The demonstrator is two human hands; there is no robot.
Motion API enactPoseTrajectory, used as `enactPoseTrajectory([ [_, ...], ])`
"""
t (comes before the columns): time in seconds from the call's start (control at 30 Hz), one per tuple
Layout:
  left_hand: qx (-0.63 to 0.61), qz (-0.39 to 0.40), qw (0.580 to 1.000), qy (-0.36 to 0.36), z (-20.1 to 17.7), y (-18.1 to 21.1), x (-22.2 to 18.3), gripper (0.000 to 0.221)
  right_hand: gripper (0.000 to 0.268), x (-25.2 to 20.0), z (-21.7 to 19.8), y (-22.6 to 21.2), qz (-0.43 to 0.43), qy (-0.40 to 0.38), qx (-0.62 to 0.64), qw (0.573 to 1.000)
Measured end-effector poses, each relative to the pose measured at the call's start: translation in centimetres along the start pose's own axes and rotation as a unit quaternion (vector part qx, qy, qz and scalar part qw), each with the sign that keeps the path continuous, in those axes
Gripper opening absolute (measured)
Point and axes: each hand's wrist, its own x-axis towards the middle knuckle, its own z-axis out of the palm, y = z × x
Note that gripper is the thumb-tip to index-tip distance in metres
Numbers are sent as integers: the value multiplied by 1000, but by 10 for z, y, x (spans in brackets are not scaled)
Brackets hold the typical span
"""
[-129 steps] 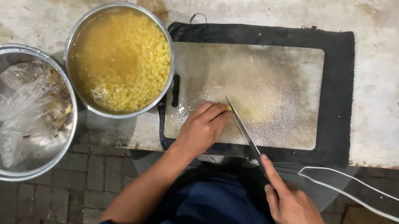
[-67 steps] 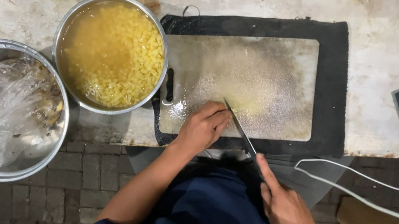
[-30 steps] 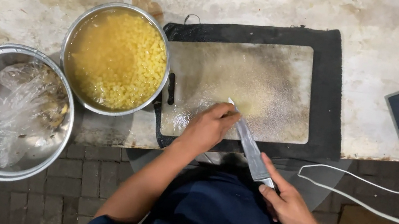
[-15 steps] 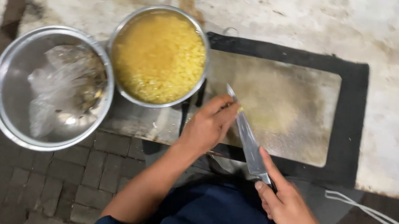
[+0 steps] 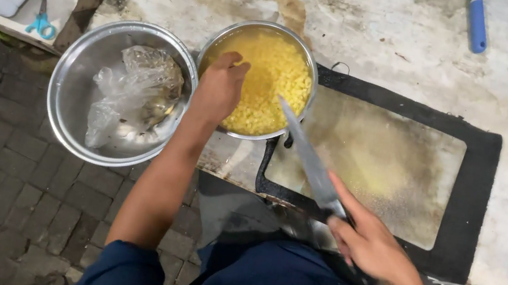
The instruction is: Slicing ingredients on a cutting board and stirring corn in a bowl.
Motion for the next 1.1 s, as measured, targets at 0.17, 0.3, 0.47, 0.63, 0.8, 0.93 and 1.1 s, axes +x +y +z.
enactPoseTrajectory([
  [0.17,-60,-99,979,-166,-45,58,47,29,78,-31,-12,80,40,67,83,993],
  [0.3,-20,-225,853,-471,-77,119,96,114,80,-44,-8,126,37,147,178,972],
  [0.47,-58,-282,829,-480,-61,119,103,110,83,-41,6,142,67,132,236,961],
  [0.63,-161,-343,831,-407,-83,127,101,84,81,-43,9,130,68,107,217,968],
  [0.8,-144,-305,861,-381,-95,109,109,55,81,-47,1,128,85,110,207,968],
  [0.93,-142,-280,884,-345,-99,102,112,63,80,-46,1,130,58,123,205,969],
  [1.1,-107,-289,870,-384,-101,103,113,74,80,-45,5,127,72,107,196,972],
])
